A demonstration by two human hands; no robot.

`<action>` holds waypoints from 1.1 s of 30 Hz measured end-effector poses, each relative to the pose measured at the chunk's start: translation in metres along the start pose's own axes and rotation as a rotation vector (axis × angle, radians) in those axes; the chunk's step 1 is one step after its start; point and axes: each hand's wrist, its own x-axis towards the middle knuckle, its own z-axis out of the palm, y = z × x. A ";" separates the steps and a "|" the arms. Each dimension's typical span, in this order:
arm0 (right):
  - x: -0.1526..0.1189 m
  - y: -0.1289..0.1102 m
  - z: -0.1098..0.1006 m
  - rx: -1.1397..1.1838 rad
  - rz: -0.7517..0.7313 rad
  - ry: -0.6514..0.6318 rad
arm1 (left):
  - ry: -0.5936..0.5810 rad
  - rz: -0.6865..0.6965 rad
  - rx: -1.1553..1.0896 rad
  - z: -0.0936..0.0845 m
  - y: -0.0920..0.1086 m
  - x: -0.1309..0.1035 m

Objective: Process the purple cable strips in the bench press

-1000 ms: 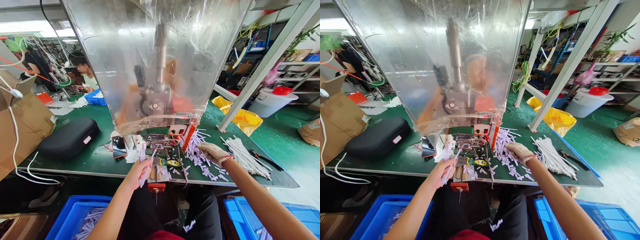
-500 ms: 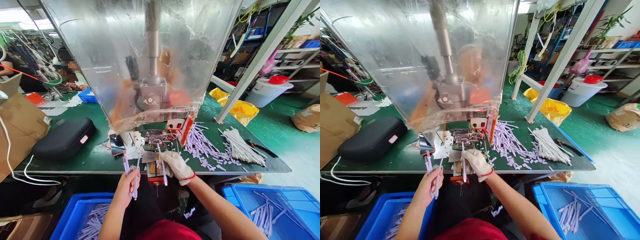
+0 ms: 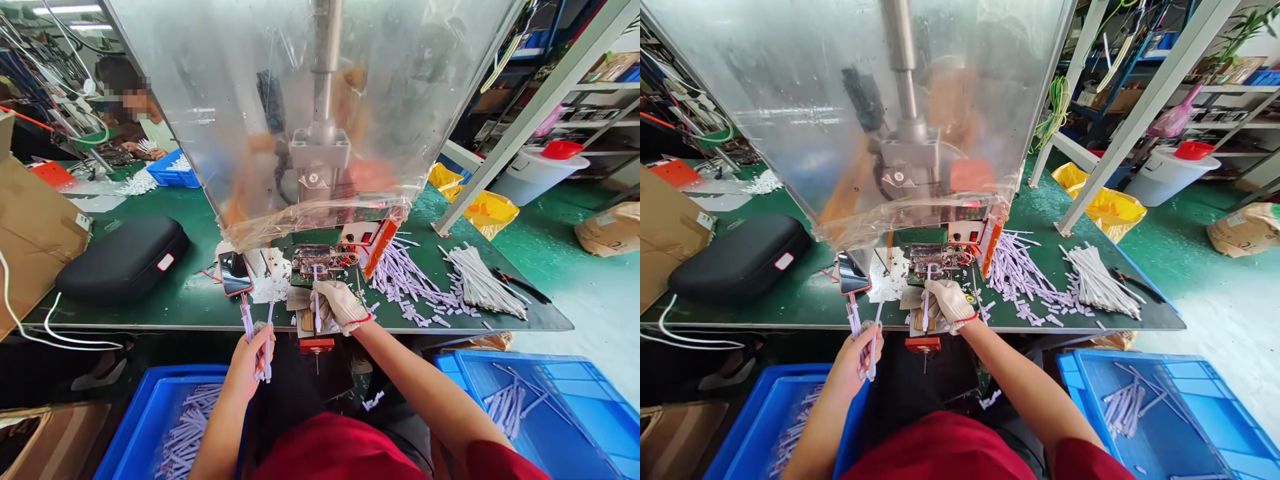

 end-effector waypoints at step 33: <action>-0.052 -0.050 -0.179 -1.213 -0.083 0.488 | -0.295 -0.045 -0.009 0.018 0.041 0.029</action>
